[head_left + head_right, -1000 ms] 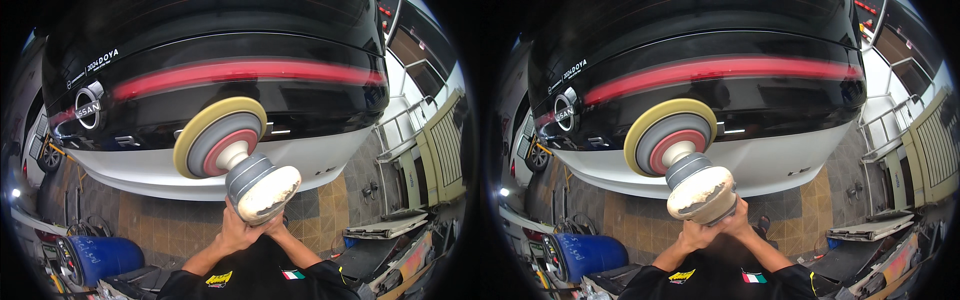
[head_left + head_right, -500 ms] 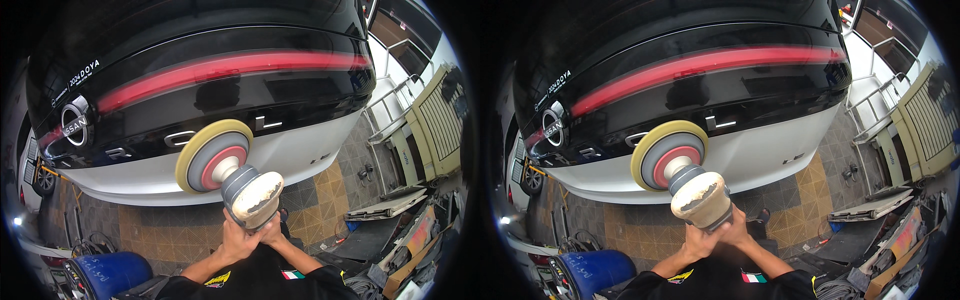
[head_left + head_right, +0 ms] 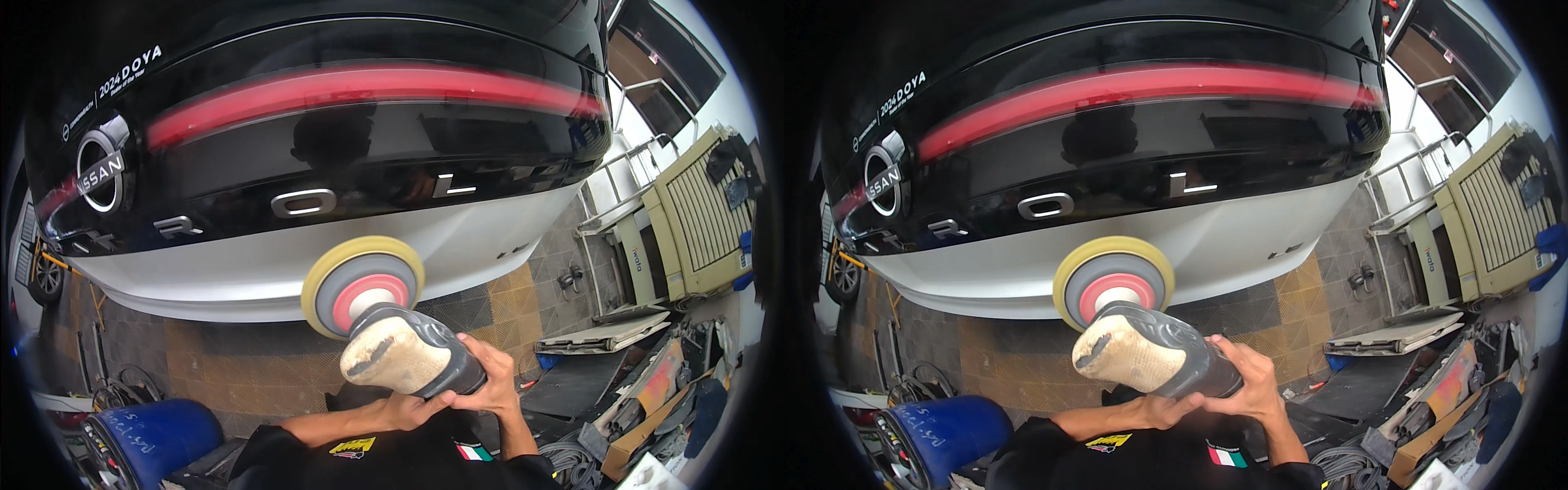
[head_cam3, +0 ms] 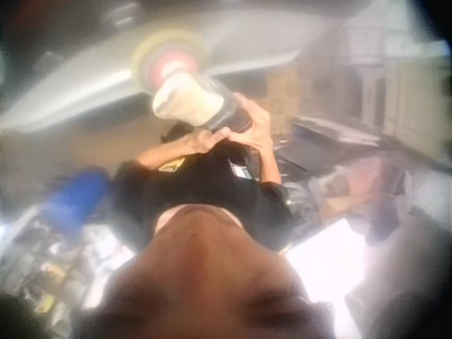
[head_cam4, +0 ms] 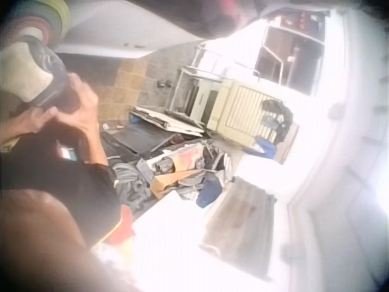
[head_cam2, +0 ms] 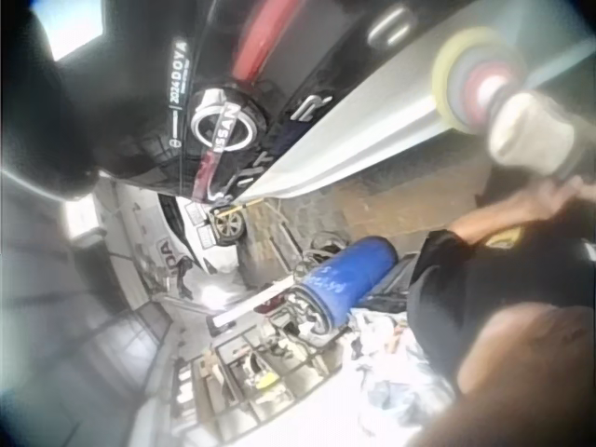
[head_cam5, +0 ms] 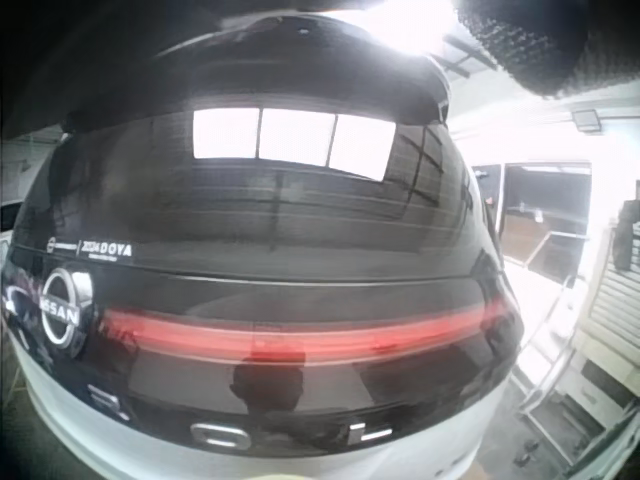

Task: The person uses a rotary polisher with a buffing pad to polish the rear bumper of a white car. They systematically move the tool across the surface, working around the taillights and the 'NISSAN' and 'ZERO' emblems, and later move to the side of the vehicle.

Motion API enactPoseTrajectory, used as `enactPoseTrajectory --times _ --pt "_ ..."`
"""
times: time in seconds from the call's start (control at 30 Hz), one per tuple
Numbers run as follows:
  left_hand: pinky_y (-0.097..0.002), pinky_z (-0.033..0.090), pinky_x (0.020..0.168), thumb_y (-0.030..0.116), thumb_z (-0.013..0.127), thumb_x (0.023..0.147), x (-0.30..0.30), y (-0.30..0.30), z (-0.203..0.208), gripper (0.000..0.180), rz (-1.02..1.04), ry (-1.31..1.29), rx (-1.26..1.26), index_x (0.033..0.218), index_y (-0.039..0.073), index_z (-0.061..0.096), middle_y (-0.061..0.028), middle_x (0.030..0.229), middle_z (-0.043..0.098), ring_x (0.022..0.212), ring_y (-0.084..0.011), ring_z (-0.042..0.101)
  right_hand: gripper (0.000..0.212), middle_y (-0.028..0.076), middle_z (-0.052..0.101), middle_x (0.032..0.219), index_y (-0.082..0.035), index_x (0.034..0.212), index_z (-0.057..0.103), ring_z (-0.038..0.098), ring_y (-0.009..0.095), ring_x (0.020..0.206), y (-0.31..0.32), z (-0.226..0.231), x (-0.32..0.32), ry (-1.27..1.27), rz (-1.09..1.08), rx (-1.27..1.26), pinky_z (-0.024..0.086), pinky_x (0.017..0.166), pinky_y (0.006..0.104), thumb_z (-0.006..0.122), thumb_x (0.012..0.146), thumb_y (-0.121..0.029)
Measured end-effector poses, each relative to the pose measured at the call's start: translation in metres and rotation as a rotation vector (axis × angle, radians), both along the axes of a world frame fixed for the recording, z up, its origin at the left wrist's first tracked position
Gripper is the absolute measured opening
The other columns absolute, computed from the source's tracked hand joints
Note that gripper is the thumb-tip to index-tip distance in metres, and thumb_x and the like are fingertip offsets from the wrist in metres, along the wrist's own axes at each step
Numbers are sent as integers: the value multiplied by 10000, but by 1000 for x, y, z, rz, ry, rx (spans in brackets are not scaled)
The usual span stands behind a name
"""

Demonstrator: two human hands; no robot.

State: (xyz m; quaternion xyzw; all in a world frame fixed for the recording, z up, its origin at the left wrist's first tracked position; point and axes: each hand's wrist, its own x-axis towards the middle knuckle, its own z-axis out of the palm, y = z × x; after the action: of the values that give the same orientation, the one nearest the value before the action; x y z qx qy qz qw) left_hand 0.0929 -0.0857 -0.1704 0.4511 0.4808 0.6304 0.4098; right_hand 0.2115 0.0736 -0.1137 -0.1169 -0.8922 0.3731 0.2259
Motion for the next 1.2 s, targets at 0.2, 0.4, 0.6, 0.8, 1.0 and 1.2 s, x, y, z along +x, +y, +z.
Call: enactPoseTrajectory --times 0.2,0.4,0.6,0.8,1.0,1.2 --pt "-440 487 955 315 628 1004 -5 37 20 396 47 102 166 1190 -35 647 -185 1139 691 1090 -345 650 892 205 716 1132 21 1343 580 729 327 912 14 25 -1 30 -105 118 584 819 386 883 583 -336" --pt "-445 524 855 357 662 975 -32 45 59 441 348 307 180 1170 -38 630 -213 1062 697 970 -359 692 826 211 721 1073 51 1310 581 739 316 982 13 -10 -37 137 -126 -87 575 845 386 863 638 -340" --pt "-416 552 746 365 706 941 -65 26 66 572 415 416 80 1265 -68 520 -187 922 717 814 -346 719 757 199 725 1045 60 1253 581 747 301 908 0 -26 -87 254 -20 -171 583 802 374 866 677 -340" --pt "-448 531 872 326 696 946 -63 10 73 389 495 370 67 1156 -2 683 -163 1097 718 954 -356 706 897 226 702 1180 70 1359 539 725 320 1047 0 -35 -99 249 120 -215 558 923 377 895 636 -324" --pt "-410 545 721 355 708 939 -49 18 46 414 329 356 -42 1118 -15 655 -154 963 709 772 -321 706 796 207 719 1118 67 1285 574 741 311 979 0 -38 -69 199 -23 -104 576 855 380 877 656 -317" --pt "-411 538 658 355 706 941 -49 37 50 441 400 359 98 1158 -19 619 -150 827 690 698 -308 695 718 171 735 1029 65 1220 601 751 285 904 6 -35 -62 244 -63 -84 584 801 360 869 670 -310"
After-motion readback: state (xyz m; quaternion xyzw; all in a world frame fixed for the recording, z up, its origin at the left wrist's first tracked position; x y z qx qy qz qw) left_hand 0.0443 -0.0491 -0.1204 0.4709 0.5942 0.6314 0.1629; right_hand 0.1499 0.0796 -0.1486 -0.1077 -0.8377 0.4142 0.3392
